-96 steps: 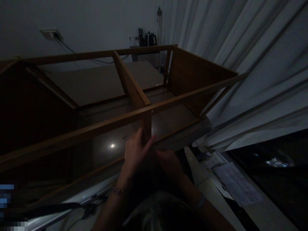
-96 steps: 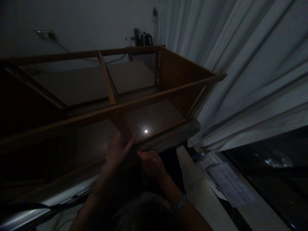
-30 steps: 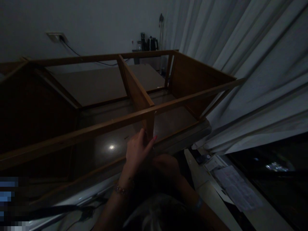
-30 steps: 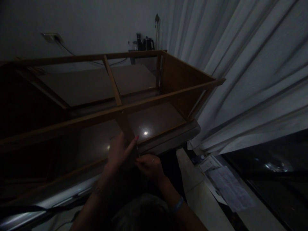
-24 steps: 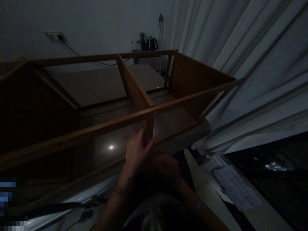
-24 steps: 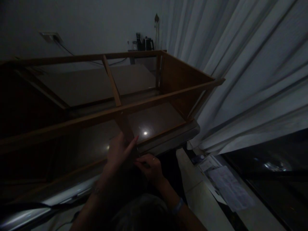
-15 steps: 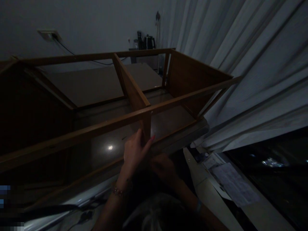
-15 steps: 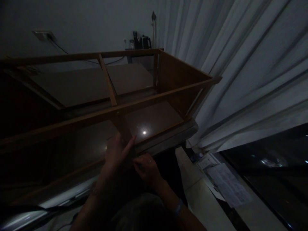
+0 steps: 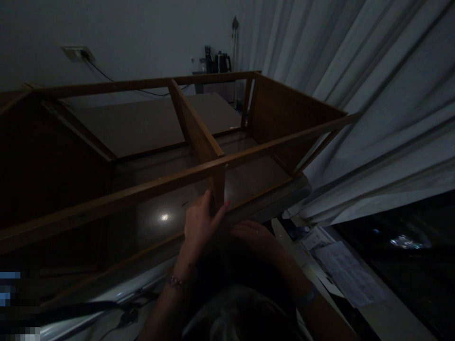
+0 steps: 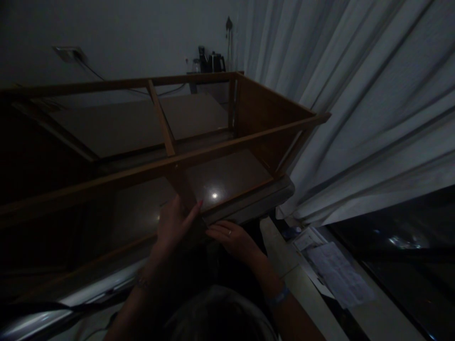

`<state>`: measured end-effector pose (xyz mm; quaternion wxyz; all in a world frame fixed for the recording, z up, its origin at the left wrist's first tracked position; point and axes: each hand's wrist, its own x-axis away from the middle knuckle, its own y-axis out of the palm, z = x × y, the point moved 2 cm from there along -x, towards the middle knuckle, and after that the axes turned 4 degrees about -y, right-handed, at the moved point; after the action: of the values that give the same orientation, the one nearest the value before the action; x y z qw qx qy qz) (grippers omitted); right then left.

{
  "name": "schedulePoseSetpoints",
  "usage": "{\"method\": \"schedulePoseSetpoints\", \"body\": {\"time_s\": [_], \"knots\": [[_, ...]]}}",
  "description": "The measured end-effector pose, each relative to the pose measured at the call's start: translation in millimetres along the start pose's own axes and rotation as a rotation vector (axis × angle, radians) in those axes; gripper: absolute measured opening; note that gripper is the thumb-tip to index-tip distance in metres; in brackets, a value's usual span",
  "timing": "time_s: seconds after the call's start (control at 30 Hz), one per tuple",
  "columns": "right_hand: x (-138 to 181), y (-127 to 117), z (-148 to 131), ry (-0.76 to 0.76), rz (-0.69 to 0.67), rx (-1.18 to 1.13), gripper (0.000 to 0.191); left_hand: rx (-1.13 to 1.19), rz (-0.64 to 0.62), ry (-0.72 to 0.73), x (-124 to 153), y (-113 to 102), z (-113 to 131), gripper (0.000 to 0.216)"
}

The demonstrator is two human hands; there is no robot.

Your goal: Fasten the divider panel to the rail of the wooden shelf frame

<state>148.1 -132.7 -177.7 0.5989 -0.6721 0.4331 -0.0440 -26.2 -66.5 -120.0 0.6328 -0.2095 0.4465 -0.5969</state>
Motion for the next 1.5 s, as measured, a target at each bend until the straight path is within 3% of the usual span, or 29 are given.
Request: {"method": "schedulePoseSetpoints", "body": {"time_s": [0.13,0.27,0.47,0.57,0.8,0.9,1.03,1.13,1.23,1.3,1.37,1.5], "knots": [[-3,-6,3,0.011,0.036,-0.035,0.030,0.011,-0.018,0.006,0,0,0,0.036],[-2,-1,2,0.123,0.109,-0.146,0.026,-0.019,0.004,0.013,0,0,0,0.037],[-1,15,-11,0.615,0.311,-0.776,0.035,-0.016,0.010,0.003,0,0,0,0.037],[-4,17,-18,0.770,0.377,-0.960,0.034,0.016,0.003,0.002,0,-1,1,0.036],[-11,11,-20,0.859,0.382,-1.076,0.027,0.010,-0.013,0.010,0,-2,1,0.038],[-13,7,-20,0.879,0.381,-1.017,0.024,0.010,-0.001,0.008,0,-1,1,0.039],[-14,2,-22,0.798,0.383,-0.654,0.019,0.024,0.001,0.009,1,1,0,0.038],[-10,7,-22,0.591,0.358,-0.281,0.014,0.022,-0.013,0.012,1,1,0,0.038],[-5,21,-19,0.307,0.143,0.002,0.017,0.013,-0.013,0.006,1,0,0,0.038],[-2,29,-15,0.187,0.001,0.074,0.018,0.024,-0.012,0.004,1,0,1,0.038],[-1,30,-11,0.127,-0.055,0.086,0.017,0.035,-0.012,0.008,1,0,0,0.038],[-5,16,-9,0.049,0.068,0.124,0.010,0.027,-0.008,0.017,0,0,0,0.037]]}}
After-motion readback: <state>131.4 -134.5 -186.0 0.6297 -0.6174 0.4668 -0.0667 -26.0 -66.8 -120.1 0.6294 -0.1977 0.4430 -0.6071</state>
